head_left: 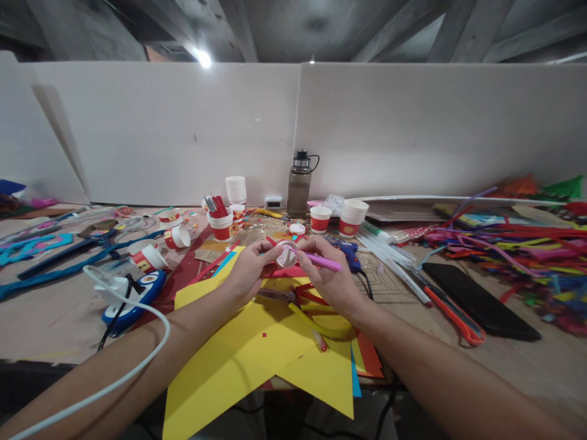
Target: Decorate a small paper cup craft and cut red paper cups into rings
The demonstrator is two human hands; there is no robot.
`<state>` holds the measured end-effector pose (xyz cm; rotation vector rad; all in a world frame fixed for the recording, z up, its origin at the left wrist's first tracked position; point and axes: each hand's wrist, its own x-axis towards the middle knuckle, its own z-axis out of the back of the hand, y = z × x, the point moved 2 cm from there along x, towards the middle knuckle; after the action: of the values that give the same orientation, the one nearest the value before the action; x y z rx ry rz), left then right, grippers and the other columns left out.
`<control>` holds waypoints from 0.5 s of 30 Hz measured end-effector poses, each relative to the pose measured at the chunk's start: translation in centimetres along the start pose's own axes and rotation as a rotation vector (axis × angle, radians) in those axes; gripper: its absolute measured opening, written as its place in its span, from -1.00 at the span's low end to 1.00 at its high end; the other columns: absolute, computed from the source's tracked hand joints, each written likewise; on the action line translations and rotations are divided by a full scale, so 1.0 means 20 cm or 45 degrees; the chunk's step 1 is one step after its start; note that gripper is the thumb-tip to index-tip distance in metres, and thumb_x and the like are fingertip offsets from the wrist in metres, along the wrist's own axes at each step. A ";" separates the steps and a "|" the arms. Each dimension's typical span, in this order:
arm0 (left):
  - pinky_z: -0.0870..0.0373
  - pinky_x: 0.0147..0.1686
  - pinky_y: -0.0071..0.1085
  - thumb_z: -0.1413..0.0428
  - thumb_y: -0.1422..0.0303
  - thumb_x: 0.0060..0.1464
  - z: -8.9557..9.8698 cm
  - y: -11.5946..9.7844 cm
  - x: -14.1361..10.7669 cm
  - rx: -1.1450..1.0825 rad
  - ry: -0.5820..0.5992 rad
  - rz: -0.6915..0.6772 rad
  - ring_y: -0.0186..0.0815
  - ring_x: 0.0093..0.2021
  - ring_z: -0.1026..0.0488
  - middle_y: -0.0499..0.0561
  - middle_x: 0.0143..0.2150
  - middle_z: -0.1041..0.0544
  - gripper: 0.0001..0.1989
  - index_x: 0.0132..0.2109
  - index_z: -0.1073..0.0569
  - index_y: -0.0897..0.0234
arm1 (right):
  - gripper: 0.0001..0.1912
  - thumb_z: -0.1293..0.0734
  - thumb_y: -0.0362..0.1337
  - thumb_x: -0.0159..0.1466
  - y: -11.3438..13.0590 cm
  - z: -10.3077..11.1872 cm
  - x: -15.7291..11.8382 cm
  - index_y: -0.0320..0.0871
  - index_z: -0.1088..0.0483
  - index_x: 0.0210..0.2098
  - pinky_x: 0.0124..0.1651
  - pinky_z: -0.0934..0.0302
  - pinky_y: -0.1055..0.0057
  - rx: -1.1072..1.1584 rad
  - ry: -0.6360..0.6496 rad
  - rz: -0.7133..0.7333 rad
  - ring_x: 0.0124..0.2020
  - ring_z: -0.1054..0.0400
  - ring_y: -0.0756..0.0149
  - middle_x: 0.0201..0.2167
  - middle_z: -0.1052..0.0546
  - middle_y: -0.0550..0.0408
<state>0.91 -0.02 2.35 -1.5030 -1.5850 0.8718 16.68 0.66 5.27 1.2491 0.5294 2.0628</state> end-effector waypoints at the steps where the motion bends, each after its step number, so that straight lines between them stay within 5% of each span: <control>1: -0.37 -0.40 -0.52 -0.31 0.29 -0.19 0.00 0.00 0.00 0.000 0.000 0.004 -0.47 -0.45 -0.40 -0.07 -0.43 -0.43 -0.69 -0.41 -0.34 0.34 | -0.86 -0.25 -0.20 0.26 0.00 0.00 0.00 -0.12 -0.36 -0.35 -0.29 -0.19 0.40 -0.003 -0.006 -0.001 -0.39 -0.31 0.34 -0.41 -0.47 0.10; 15: -0.38 -0.40 -0.51 -0.32 0.30 -0.21 -0.01 -0.02 0.00 -0.012 -0.019 0.023 -0.46 -0.45 -0.41 -0.08 -0.45 -0.44 -0.69 -0.42 -0.35 0.34 | -0.84 -0.26 -0.16 0.26 0.00 0.01 0.01 -0.11 -0.34 -0.35 -0.29 -0.20 0.40 -0.012 -0.084 -0.025 -0.38 -0.33 0.34 -0.41 -0.47 0.11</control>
<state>1.01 -0.13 2.76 -1.5227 -1.5907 0.8885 16.87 0.78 5.42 1.2970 0.4994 1.9978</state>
